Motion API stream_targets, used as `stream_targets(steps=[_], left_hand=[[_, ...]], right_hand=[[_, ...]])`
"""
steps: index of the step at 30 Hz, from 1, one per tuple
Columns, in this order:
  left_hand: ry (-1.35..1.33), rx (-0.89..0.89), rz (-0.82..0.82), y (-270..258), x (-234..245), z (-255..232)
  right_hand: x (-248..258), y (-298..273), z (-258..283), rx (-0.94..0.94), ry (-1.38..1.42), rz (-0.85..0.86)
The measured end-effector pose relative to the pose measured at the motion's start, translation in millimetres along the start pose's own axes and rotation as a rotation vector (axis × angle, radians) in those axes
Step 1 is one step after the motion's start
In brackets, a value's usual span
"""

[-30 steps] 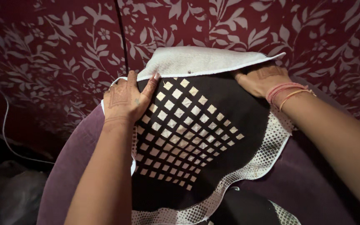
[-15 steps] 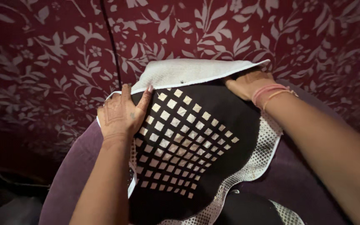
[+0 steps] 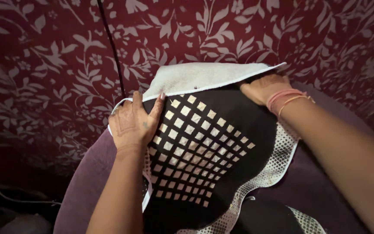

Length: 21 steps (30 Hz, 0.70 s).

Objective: The person folds a black and white patterned seat cushion and a maroon patterned fabric cover by hand.

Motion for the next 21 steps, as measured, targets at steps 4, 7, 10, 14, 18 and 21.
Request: stream_targets(steps=[4, 7, 10, 14, 18, 21], left_hand=[[-0.042, -0.061, -0.045, -4.6, 1.6, -2.7], [-0.058, 0.007, 0.03, -2.1, -2.9, 3.3], [-0.09, -0.032, -0.038, -2.7, 0.8, -1.1], [-0.115, -0.023, -0.012, 2.4, -4.7, 2.4], [-0.18, 0.02, 0.027, 4.4, -3.8, 4.9], [-0.117, 0.146, 0.164, 9.5, -11.6, 10.8]], right_hand=[[-10.7, -7.3, -6.8, -0.055, -0.024, 0.074], [-10.9, -7.9, -5.6, -0.078, -0.036, 0.104], [6.3, -9.5, 9.9, 0.056, -0.085, -0.082], [0.3, -9.9, 11.5, -0.011, -0.024, 0.018], [3.1, -7.4, 25.6, 0.123, -0.056, -0.009], [2.8, -10.2, 34.5, 0.208, -0.125, 0.082]])
Point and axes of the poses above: each hand's wrist, its own y-axis towards the middle knuckle, its own x-axis out of the back of the hand, z = x × y, the point moved 9 cm from there along y, towards the middle knuckle, and after that the axes turned 12 degrees about x, right-handed, at the moved point
